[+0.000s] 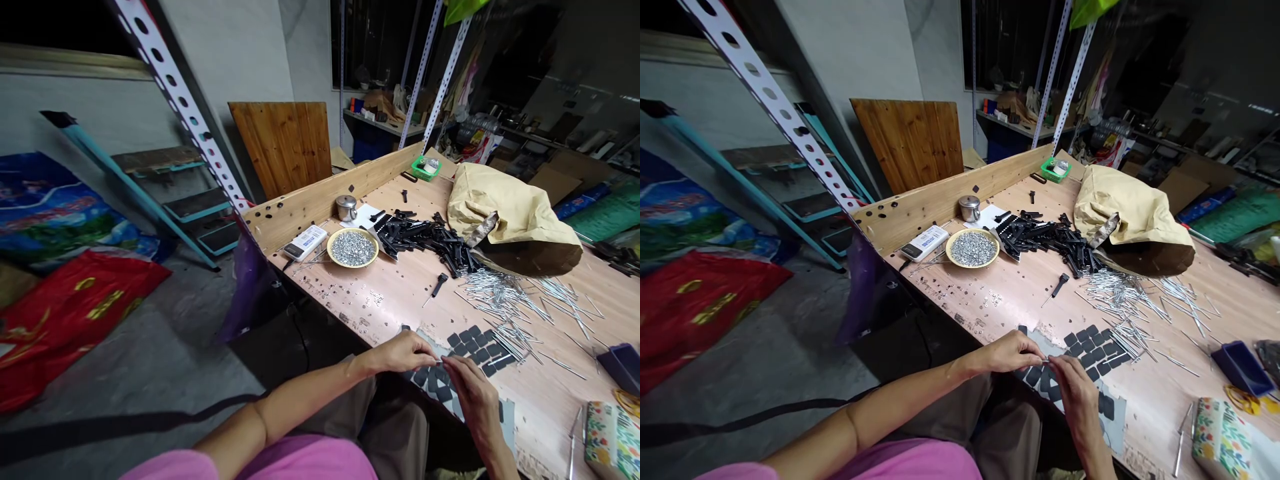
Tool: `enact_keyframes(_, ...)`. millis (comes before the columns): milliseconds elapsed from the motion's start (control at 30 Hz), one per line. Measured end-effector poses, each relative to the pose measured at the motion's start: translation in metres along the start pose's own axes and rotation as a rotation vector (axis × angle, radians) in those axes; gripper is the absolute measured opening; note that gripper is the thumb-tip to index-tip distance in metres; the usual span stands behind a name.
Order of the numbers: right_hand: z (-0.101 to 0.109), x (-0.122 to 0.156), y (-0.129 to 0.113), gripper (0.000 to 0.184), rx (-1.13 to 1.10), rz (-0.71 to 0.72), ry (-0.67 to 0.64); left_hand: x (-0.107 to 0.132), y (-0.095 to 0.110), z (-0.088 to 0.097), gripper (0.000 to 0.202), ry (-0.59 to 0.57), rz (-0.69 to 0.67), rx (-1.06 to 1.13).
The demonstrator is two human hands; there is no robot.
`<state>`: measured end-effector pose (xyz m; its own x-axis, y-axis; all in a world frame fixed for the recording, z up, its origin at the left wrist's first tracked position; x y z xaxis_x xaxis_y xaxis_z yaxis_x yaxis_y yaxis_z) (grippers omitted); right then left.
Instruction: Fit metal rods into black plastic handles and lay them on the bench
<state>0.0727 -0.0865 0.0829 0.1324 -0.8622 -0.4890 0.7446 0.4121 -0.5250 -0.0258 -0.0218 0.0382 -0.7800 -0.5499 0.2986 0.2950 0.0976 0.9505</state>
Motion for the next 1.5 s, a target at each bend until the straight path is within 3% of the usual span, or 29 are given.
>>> enact_keyframes(100, -0.003, 0.003, -0.003, 0.025, 0.045, 0.083, -0.044, 0.000, 0.004, -0.004, 0.020, -0.018, -0.076, -0.149)
enact_keyframes(267, -0.005, 0.004, 0.000, 0.030, 0.091, 0.080, -0.069, 0.007, 0.022, -0.007, 0.018, 0.087, -0.275, -0.473)
enact_keyframes(367, -0.004, 0.001, -0.010, 0.029, 0.185, 0.175, -0.060, 0.010, 0.027, -0.013, 0.020, 0.106, -0.350, -0.595)
enact_keyframes(500, -0.002, -0.003, -0.025, 0.025, 0.315, 0.299, -0.023, 0.014, 0.031, -0.015, 0.023, 0.214, -0.437, -0.713)
enact_keyframes(600, -0.003, -0.007, -0.026, 0.027, 0.316, 0.269, -0.005, 0.014, 0.031, -0.018, 0.023, 0.265, -0.491, -0.840)
enact_keyframes(700, -0.005, -0.010, -0.018, 0.034, 0.230, 0.124, -0.021, 0.014, 0.031, -0.018, 0.023, 0.291, -0.523, -0.924)
enact_keyframes(900, 0.004, -0.007, 0.008, 0.039, 0.029, -0.212, -0.016, 0.010, 0.034, -0.001, 0.023, 0.284, -0.474, -0.697)
enact_keyframes(1133, 0.009, -0.013, 0.005, 0.029, -0.112, -0.178, -0.020, 0.005, 0.031, 0.001, 0.021, 0.176, -0.381, -0.370)
enact_keyframes(1367, 0.012, -0.015, 0.012, 0.026, -0.274, -0.266, 0.045, 0.003, 0.028, 0.004, 0.022, 0.103, -0.313, -0.170)
enact_keyframes(1500, 0.014, -0.021, 0.008, 0.024, -0.258, -0.209, 0.031, 0.001, 0.024, 0.009, 0.022, 0.100, -0.248, -0.091)
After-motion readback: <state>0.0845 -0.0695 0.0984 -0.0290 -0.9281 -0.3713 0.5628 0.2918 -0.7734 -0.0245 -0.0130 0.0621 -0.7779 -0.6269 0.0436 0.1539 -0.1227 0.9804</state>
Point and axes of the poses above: each hand's wrist, its own x-axis away from the middle knuckle, its own z-axis out of the back of the hand, y = z × x, the point moved 9 cm from there along -x, towards the middle knuckle, and after that the axes turned 12 degrees about z, right-handed, at the moved point
